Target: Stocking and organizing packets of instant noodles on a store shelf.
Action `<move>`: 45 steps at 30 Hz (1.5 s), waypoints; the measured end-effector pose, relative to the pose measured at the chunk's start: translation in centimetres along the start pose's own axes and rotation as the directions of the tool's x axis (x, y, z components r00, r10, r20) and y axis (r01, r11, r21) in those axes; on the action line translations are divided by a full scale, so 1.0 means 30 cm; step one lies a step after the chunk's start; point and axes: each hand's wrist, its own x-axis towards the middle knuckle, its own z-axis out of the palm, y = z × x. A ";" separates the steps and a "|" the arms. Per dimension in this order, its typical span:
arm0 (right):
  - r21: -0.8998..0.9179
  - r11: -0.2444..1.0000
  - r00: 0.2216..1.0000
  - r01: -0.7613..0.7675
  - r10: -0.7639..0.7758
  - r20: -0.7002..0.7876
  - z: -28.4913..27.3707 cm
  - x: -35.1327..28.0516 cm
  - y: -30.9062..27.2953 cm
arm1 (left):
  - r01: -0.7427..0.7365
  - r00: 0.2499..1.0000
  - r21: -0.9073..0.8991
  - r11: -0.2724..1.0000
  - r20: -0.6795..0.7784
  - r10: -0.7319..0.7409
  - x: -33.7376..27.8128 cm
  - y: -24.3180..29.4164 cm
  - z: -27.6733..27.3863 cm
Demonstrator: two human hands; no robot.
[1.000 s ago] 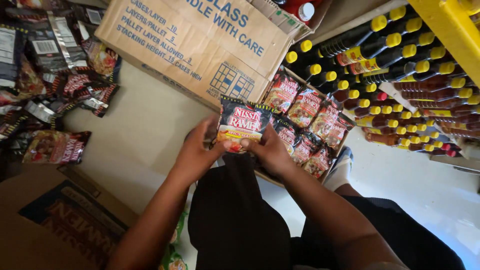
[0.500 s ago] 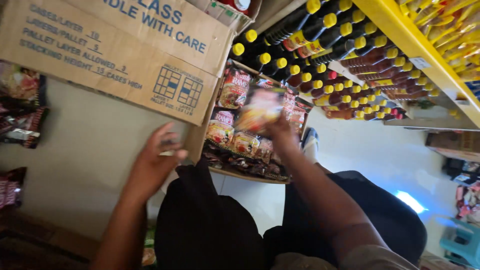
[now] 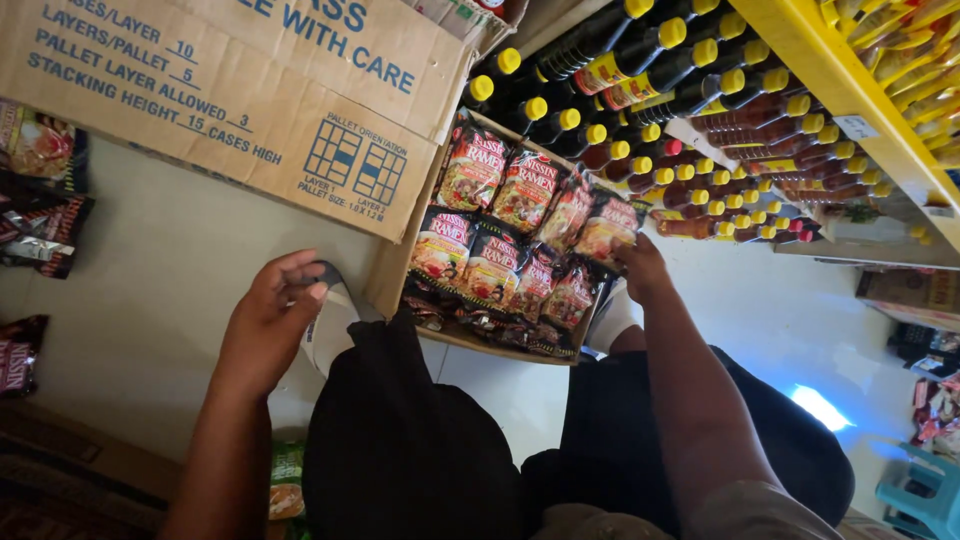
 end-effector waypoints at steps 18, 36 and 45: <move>-0.899 0.285 0.905 0.333 -0.364 0.220 0.442 -0.173 -0.205 | -0.075 0.994 -0.137 0.988 -0.084 0.064 0.000 -0.075 -0.098; -0.906 0.258 0.918 0.337 -0.304 0.255 0.518 -0.153 -0.208 | -0.195 0.859 -0.151 0.969 -0.503 0.094 0.243 -0.335 -0.425; -0.910 0.255 0.925 0.326 -0.286 0.251 0.513 -0.164 -0.218 | -0.390 0.093 0.242 0.889 -0.950 0.299 0.527 -0.558 -1.160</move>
